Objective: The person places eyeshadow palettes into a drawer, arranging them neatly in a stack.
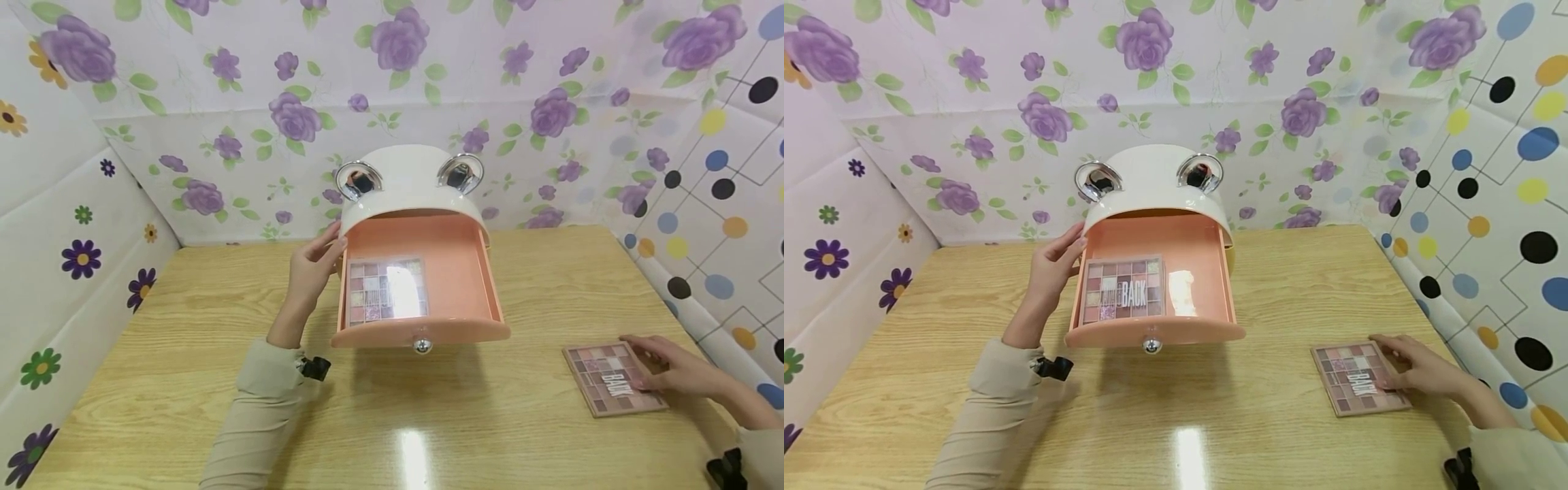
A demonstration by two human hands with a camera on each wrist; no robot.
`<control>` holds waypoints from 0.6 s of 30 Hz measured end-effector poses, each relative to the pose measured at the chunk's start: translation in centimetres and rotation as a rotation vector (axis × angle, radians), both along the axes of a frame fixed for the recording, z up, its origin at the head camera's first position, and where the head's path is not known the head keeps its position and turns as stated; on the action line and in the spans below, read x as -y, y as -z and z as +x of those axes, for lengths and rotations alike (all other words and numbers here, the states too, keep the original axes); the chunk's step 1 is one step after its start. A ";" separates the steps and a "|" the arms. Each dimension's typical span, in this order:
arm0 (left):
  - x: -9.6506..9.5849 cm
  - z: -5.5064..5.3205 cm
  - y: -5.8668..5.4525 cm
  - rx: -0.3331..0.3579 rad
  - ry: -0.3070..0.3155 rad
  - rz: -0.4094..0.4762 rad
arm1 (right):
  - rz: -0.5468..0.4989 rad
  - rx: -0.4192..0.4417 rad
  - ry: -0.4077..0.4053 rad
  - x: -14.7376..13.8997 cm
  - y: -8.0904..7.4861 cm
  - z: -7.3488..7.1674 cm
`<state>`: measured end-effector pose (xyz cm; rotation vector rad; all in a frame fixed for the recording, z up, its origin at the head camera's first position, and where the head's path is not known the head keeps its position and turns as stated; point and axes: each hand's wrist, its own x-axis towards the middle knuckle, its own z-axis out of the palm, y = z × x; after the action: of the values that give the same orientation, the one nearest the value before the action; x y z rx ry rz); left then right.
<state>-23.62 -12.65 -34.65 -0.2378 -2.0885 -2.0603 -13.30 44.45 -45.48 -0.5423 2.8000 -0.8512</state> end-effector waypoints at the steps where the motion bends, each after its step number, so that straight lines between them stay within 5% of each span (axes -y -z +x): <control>1: 0.0 0.0 0.0 -0.001 -0.001 -0.001 | -0.014 -0.003 -0.010 -0.1 0.0 -0.1; 9: 0.0 0.0 0.0 0.003 0.000 -0.009 | -0.156 -0.034 -0.049 -0.2 0.9 -0.1; 18: 0.1 0.0 0.0 0.000 -0.002 -0.014 | -0.118 0.001 -0.007 0.3 0.6 0.1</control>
<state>-23.62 -12.71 -34.70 -0.2378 -2.1036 -2.0448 -13.23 44.11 -46.09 -0.5680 2.7584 -1.0198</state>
